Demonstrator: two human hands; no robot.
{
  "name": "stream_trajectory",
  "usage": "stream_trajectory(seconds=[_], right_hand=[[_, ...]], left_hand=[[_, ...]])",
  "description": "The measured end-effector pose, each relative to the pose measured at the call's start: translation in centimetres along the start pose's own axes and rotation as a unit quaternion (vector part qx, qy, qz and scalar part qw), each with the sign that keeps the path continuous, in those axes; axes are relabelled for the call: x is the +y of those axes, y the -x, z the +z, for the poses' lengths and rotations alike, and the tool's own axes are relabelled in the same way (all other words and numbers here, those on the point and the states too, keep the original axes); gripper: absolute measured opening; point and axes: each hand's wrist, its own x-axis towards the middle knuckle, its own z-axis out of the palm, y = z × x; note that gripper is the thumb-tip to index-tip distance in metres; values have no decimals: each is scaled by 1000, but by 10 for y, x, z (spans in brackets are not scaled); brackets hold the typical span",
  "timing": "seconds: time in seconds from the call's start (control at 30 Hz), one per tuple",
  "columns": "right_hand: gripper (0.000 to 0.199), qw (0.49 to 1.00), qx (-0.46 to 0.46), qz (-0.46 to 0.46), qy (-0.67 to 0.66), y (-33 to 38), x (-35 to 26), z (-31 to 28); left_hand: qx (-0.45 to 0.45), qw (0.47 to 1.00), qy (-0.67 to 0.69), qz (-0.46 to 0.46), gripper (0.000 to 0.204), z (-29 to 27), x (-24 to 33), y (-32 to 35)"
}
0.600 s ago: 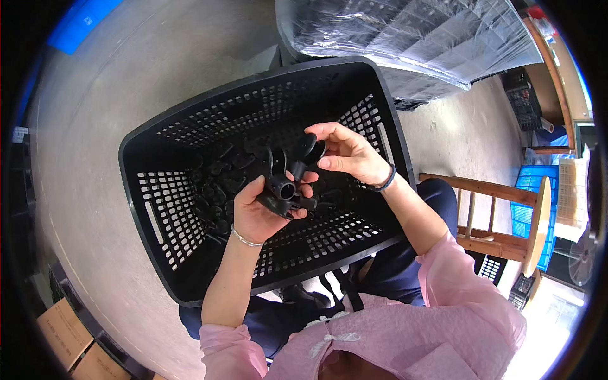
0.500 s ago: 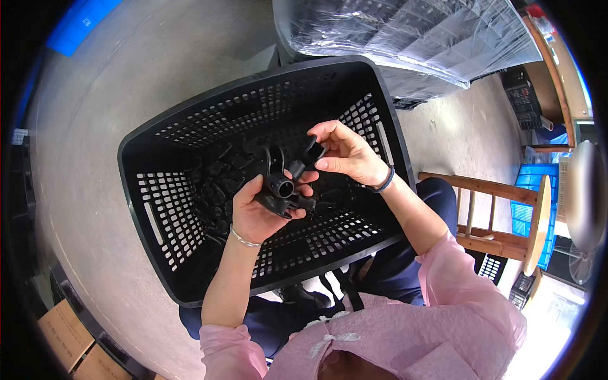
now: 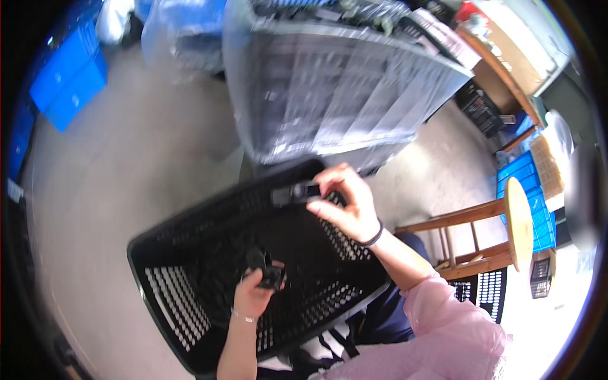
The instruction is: Sort small black plastic components by type or orientation into baskets.
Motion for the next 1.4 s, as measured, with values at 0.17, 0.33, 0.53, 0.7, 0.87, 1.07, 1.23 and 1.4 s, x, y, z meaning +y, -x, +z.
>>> stream_trajectory(seconds=[0.17, 0.33, 0.53, 0.7, 0.87, 1.07, 1.23, 1.4], right_hand=[[43, 922, 221, -204, 243, -144, -67, -89], [46, 902, 96, -280, 314, -115, -99, -46], [53, 933, -315, -44, 171, 49, -12, 44], [37, 958, -217, 184, -29, 75, 11, 42], [32, 673, -79, 454, -578, 83, 45, 13], [31, 605, -61, 426, -670, 80, 40, -2], [36, 512, -58, 427, -743, 79, 38, -3], [44, 458, -31, 434, -775, 77, 34, -4]], left_hand=[[27, 999, 10, 15, 7, 0, -8, -9], [67, 997, -31, 29, 11, 3, 0, -5], [111, 987, -117, 8, 21, 14, -2, -9], [87, 949, -297, 61, 17, 26, -1, -11], [69, 976, -203, 23, 26, 10, 1, -11], [64, 990, -121, -41, 32, 2, -7, -14], [80, 989, -118, -41, 31, -2, -6, -13], [75, 988, -123, -49, 32, -1, -5, -14]])
